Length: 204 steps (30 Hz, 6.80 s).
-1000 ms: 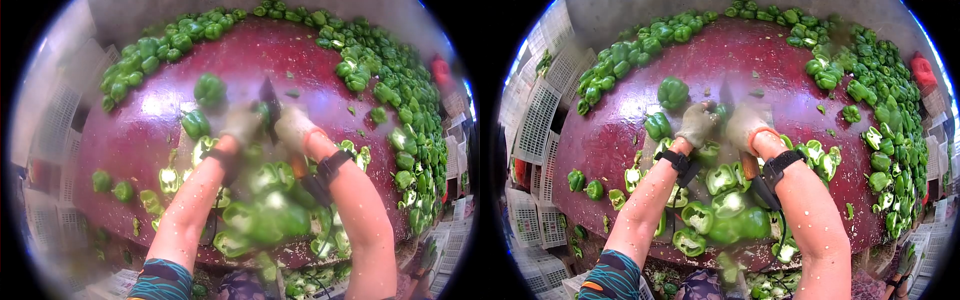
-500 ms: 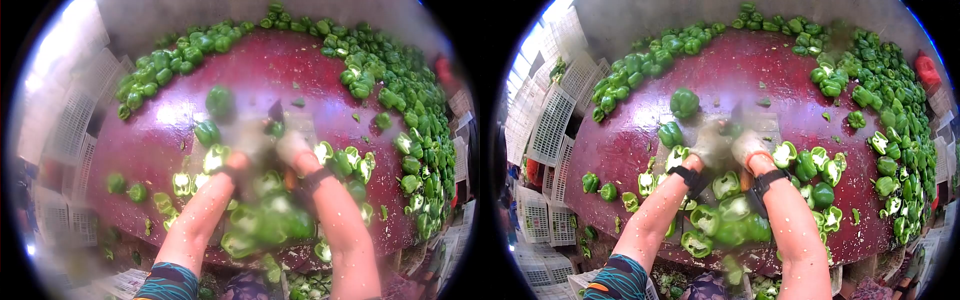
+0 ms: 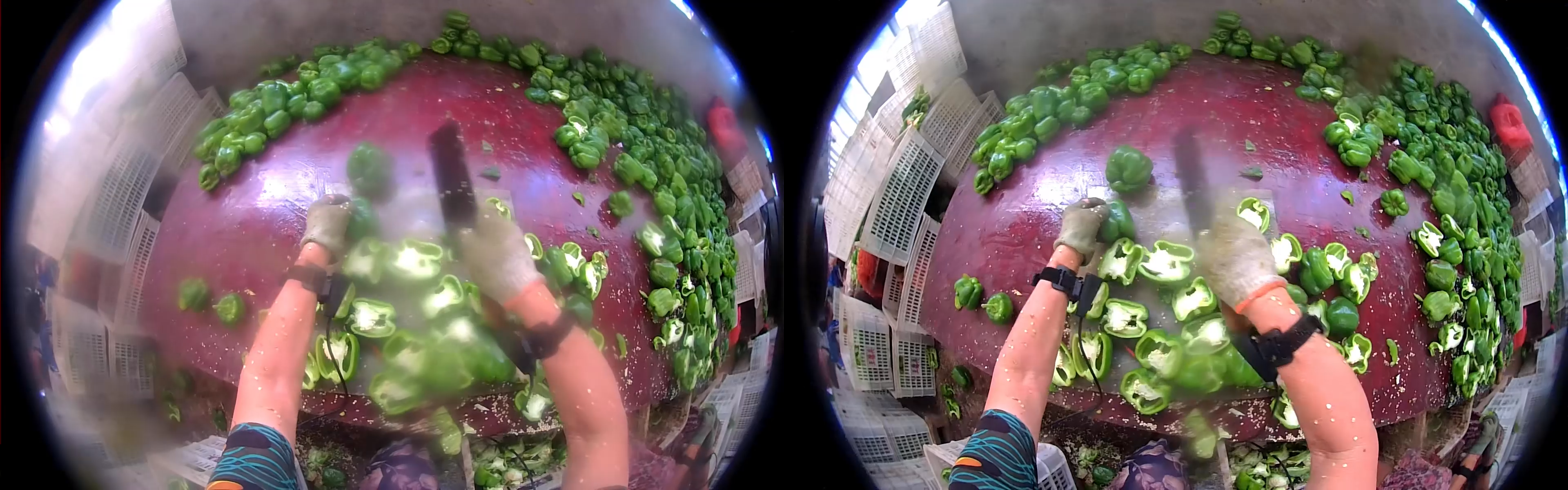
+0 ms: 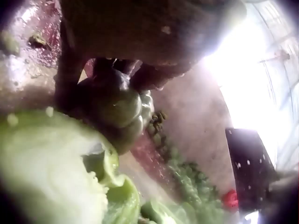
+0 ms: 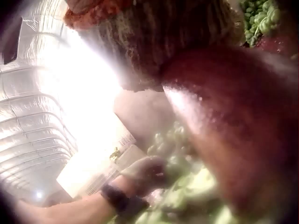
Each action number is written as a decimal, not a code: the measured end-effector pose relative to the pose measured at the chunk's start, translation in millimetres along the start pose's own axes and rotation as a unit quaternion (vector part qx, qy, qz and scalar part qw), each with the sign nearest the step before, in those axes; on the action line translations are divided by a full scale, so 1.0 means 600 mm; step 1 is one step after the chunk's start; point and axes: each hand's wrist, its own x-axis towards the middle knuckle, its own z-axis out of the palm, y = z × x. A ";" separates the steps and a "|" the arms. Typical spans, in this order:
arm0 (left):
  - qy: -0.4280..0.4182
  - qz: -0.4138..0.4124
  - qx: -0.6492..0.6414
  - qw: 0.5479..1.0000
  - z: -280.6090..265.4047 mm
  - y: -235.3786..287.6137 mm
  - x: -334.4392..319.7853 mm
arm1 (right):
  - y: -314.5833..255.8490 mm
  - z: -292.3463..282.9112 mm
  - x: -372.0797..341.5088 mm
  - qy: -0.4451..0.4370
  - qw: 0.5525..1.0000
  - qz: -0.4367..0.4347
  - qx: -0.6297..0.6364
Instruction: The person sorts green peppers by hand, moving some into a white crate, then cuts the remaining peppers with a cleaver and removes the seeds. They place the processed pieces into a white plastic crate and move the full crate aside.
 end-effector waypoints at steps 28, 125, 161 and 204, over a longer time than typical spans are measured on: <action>0.024 0.025 0.015 0.999 0.093 0.011 -0.044 | -0.064 0.023 0.129 -0.256 0.895 -0.188 -0.312; 0.098 0.008 0.014 0.995 -0.013 0.033 -0.094 | -0.141 0.166 0.093 -0.226 0.969 0.067 -0.081; -0.077 0.167 -0.136 0.973 0.024 0.128 -0.720 | 0.460 -0.087 -0.497 0.281 0.960 -0.004 -0.004; -0.159 0.251 0.153 0.942 0.111 0.067 -0.917 | 0.067 0.009 -0.760 -0.215 0.941 -0.119 0.232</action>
